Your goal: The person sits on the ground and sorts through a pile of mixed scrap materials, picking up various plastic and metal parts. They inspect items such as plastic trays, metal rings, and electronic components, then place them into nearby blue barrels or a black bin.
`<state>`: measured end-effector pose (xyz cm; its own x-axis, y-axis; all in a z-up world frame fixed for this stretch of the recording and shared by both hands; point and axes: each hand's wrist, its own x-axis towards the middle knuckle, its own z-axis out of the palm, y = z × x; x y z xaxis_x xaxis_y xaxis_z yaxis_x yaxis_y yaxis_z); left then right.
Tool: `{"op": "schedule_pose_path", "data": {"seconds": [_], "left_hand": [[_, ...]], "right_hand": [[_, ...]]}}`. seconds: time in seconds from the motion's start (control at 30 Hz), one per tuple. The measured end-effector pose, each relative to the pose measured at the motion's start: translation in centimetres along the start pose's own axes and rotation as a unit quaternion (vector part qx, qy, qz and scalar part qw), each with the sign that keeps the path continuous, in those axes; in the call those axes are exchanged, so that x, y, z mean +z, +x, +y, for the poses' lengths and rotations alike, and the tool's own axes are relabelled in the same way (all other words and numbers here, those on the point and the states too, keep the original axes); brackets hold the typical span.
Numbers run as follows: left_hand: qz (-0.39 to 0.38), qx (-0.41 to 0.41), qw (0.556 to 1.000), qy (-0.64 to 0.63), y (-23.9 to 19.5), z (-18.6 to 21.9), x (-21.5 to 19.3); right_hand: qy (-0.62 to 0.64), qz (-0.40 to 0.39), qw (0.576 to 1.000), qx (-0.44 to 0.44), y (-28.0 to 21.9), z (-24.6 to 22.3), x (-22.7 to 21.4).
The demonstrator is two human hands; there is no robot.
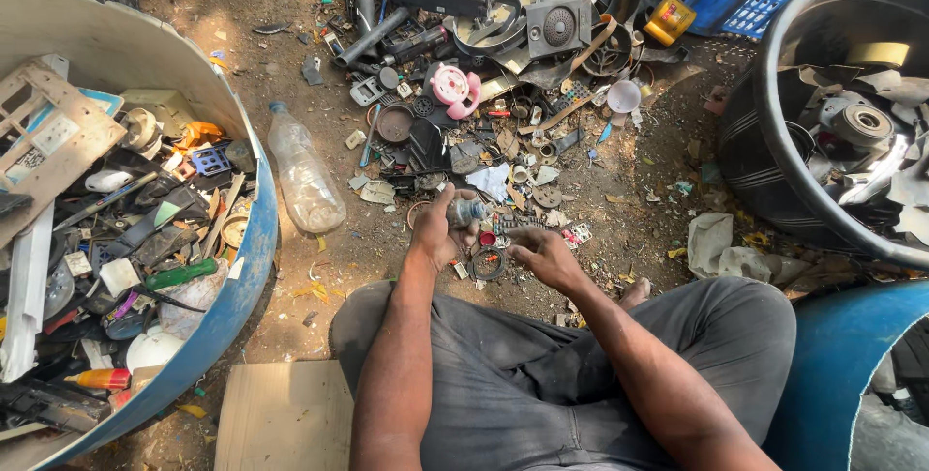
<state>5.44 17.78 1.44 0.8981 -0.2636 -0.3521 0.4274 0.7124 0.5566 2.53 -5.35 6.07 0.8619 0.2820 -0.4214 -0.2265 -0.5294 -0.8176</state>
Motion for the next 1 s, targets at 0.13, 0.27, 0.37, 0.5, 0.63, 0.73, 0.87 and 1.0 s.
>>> {"op": "schedule_pose_path", "data": {"seconds": [0.13, 0.27, 0.37, 0.5, 0.63, 0.73, 0.87, 1.0], "left_hand": [[-0.005, 0.025, 0.999, -0.033, 0.0, 0.7, 1.0], [-0.023, 0.009, 0.999, -0.030, -0.6, 0.9, 1.3], [-0.021, 0.008, 0.997, -0.071, -0.7, 0.5, 1.1], [-0.027, 0.017, 0.989, -0.144, -0.1, 0.2, 0.5], [0.001, 0.001, 0.996, -0.086, 1.0, -1.1, -0.3], [0.193, 0.006, 0.980, 0.041, 2.1, -0.7, -0.9], [0.286, 0.162, 0.943, 0.045, 2.5, -0.6, -2.4], [0.331, 0.152, 0.925, 0.103, 2.6, 0.4, -2.7]], "right_hand": [[0.041, 0.023, 0.999, -0.006, -1.2, 0.1, 1.5], [0.049, 0.120, 0.983, -0.127, 0.1, -2.8, 2.9], [0.005, 0.134, 0.968, -0.212, 1.8, -5.1, 3.7], [-0.005, 0.111, 0.970, -0.216, 2.6, -7.7, 4.2], [-0.108, 0.087, 0.973, -0.183, 2.4, -9.5, 3.6], [-0.162, 0.050, 0.978, -0.119, 3.2, -10.4, 2.6], [-0.335, 0.017, 0.939, -0.081, 3.5, -7.3, -0.6], [-0.264, 0.027, 0.963, -0.050, 2.7, -3.8, -6.4]]}}
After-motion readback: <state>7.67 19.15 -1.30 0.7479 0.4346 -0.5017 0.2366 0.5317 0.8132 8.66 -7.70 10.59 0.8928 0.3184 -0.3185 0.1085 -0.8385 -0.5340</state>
